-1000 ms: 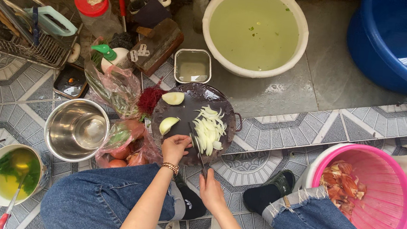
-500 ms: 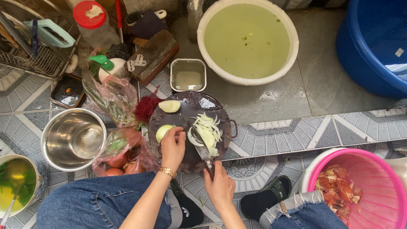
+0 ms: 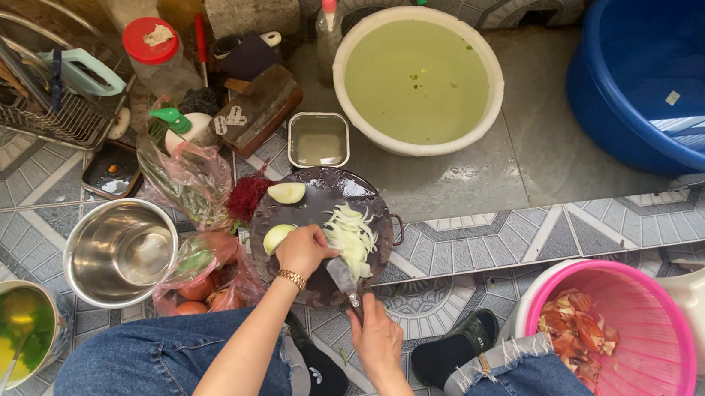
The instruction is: The person sits on the floor peeling onion halves over a pink basket of peels, then slices the onion into thin strips with a cleaver on a round cutting board. They transfer the sliced onion into a metal bowl and finish by rinsing a bunch of scallions in a basin of water.
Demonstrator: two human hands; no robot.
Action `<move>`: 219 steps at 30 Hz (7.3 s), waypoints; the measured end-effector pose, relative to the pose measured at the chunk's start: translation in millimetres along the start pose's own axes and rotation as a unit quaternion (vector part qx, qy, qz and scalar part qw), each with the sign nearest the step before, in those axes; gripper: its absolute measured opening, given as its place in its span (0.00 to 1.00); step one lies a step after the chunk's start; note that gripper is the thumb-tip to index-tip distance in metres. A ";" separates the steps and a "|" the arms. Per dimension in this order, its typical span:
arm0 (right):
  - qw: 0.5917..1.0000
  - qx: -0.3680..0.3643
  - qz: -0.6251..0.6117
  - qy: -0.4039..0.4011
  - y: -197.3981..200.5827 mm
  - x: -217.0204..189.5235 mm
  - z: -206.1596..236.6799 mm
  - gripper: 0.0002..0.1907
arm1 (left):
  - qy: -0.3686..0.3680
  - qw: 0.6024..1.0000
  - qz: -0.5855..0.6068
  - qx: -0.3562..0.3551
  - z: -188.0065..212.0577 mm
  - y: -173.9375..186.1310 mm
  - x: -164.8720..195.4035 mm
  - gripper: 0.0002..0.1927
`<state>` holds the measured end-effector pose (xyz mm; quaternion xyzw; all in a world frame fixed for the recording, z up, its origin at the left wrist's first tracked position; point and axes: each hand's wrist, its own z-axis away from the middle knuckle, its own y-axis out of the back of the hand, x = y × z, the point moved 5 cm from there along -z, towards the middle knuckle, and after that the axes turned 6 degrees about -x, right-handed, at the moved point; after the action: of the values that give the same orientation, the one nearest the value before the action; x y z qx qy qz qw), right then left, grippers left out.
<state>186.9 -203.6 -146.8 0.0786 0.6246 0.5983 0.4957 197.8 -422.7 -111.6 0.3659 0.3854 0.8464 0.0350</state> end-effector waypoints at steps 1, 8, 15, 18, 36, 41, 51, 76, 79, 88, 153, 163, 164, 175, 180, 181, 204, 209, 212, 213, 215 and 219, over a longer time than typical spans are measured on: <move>1.000 0.005 -0.007 0.005 0.6 -1.6 1.6 0.17 | -0.012 1.000 -0.012 -0.014 -5.4 0.6 2.9 0.19; 0.993 -0.069 -0.085 -0.046 5.8 9.9 19.6 0.13 | -0.130 0.989 0.070 0.007 -29.7 14.9 26.1 0.11; 0.984 -0.123 -0.094 -0.093 11.9 19.8 21.1 0.12 | -0.148 0.984 -0.066 -0.074 -15.7 26.1 28.7 0.17; 0.996 -0.053 -0.067 -0.034 13.1 10.4 17.2 0.13 | -0.144 0.977 -0.138 -0.075 -2.5 17.0 18.2 0.21; 0.965 -0.187 -0.159 -0.094 8.8 47.5 -7.1 0.18 | -0.193 0.979 0.008 0.066 -16.8 40.3 12.1 0.06; 0.974 -0.131 -0.173 -0.063 17.6 34.0 -28.7 0.17 | -0.076 0.991 0.071 0.087 -16.0 50.3 -13.1 0.07; 0.935 -0.168 -0.295 -0.101 -9.9 15.7 -19.3 0.14 | -0.057 0.991 0.083 0.091 -11.4 42.3 -28.6 0.05; 0.976 -0.089 -0.175 -0.089 13.9 19.3 15.7 0.17 | -0.148 0.978 0.080 0.125 9.0 45.0 -7.3 0.10; 0.954 -0.138 -0.252 -0.092 8.3 20.0 18.2 0.19 | -0.208 0.962 -0.071 0.162 18.8 67.1 -19.3 0.29; 0.973 -0.165 -0.161 -0.033 -8.4 -0.9 15.8 0.15 | -0.055 0.990 0.125 0.043 64.2 9.1 -39.4 0.41; 0.976 -0.215 0.010 0.005 -15.7 -7.0 14.1 0.16 | -0.168 0.967 -0.011 0.191 66.3 -11.8 -47.6 0.17; 0.984 -0.180 -0.021 0.000 -25.0 -13.5 -6.9 0.15 | -0.178 0.965 0.009 0.194 70.3 -9.5 -46.3 0.16; 0.983 -0.176 -0.044 -0.004 -25.1 -13.5 -8.3 0.15 | -0.179 0.964 0.003 0.198 70.1 -8.9 -46.2 0.15; 0.977 -0.211 0.022 -0.001 -16.6 -7.2 15.7 0.14 | -0.167 0.966 -0.005 0.195 67.9 -13.4 -50.6 0.16; 0.986 -0.165 -0.031 0.021 -27.3 -23.0 -18.2 0.14 | -0.165 0.968 0.006 0.189 69.2 -11.2 -48.2 0.15; 0.982 -0.170 -0.078 0.017 -26.7 -21.8 -18.5 0.14 | -0.160 0.969 0.004 0.187 69.4 -11.0 -48.5 0.14; 0.979 -0.202 -0.006 0.027 -5.3 -11.4 9.4 0.18 | -0.153 0.969 0.013 0.192 69.0 -12.2 -51.6 0.16; 0.976 -0.216 0.014 0.013 -13.4 -3.2 16.0 0.15 | -0.152 0.968 0.008 0.200 68.5 -13.0 -51.6 0.17; 0.980 -0.197 0.027 0.015 -27.2 -9.9 -1.2 0.14 | -0.155 0.968 0.018 0.195 69.7 -12.3 -50.4 0.17; 0.982 -0.187 0.009 0.024 -28.0 -13.8 -5.9 0.14 | -0.154 0.969 0.023 0.192 70.5 -11.8 -50.2 0.16; 0.985 -0.163 -0.028 0.047 -24.6 -22.4 -17.1 0.14 | -0.158 0.968 0.027 0.195 69.6 -9.3 -48.8 0.15; 0.972 -0.202 -0.119 -0.001 -17.5 -15.6 -14.6 0.14 | -0.171 0.963 0.020 0.207 71.7 -7.8 -48.1 0.15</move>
<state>192.8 -228.9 -156.1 -0.0974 0.4952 0.6488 0.5695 277.5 -388.7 -114.2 0.5118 0.5330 0.6737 0.0073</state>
